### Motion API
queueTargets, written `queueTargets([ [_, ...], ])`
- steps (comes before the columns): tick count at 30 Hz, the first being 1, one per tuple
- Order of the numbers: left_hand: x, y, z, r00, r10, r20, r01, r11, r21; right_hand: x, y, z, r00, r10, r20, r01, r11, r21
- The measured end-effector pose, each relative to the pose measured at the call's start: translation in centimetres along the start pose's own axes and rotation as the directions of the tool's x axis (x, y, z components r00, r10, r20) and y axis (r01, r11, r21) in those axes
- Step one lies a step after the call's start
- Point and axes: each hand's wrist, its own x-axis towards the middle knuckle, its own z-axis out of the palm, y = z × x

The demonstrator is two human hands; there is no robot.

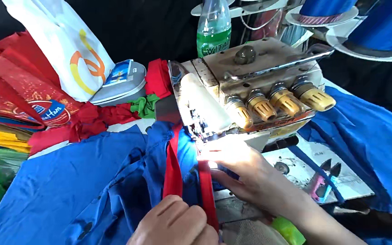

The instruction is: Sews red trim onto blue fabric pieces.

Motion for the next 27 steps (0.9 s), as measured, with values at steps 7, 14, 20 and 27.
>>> queueTargets([
  [7,0.0,-0.8,-0.3,0.995,-0.040,-0.093,0.035,0.998,-0.054,0.8,-0.4,-0.7,0.988,-0.152,0.022,0.141,0.956,0.259],
  [14,0.6,-1.4,-0.3,0.982,-0.057,-0.178,0.048,0.997,-0.058,1.7,-0.7,-1.6,0.975,-0.221,0.000,0.210,0.928,0.309],
  [20,0.6,-0.8,5.7,0.860,-0.268,-0.435,0.329,0.942,0.068,0.0,-1.1,-0.8,0.984,-0.074,-0.162,0.123,0.941,0.314],
  [27,-1.4,-4.8,3.3,0.965,-0.039,-0.258,0.143,0.906,0.399,-5.2,-1.3,1.7,0.968,0.016,-0.250,0.066,0.947,0.313],
])
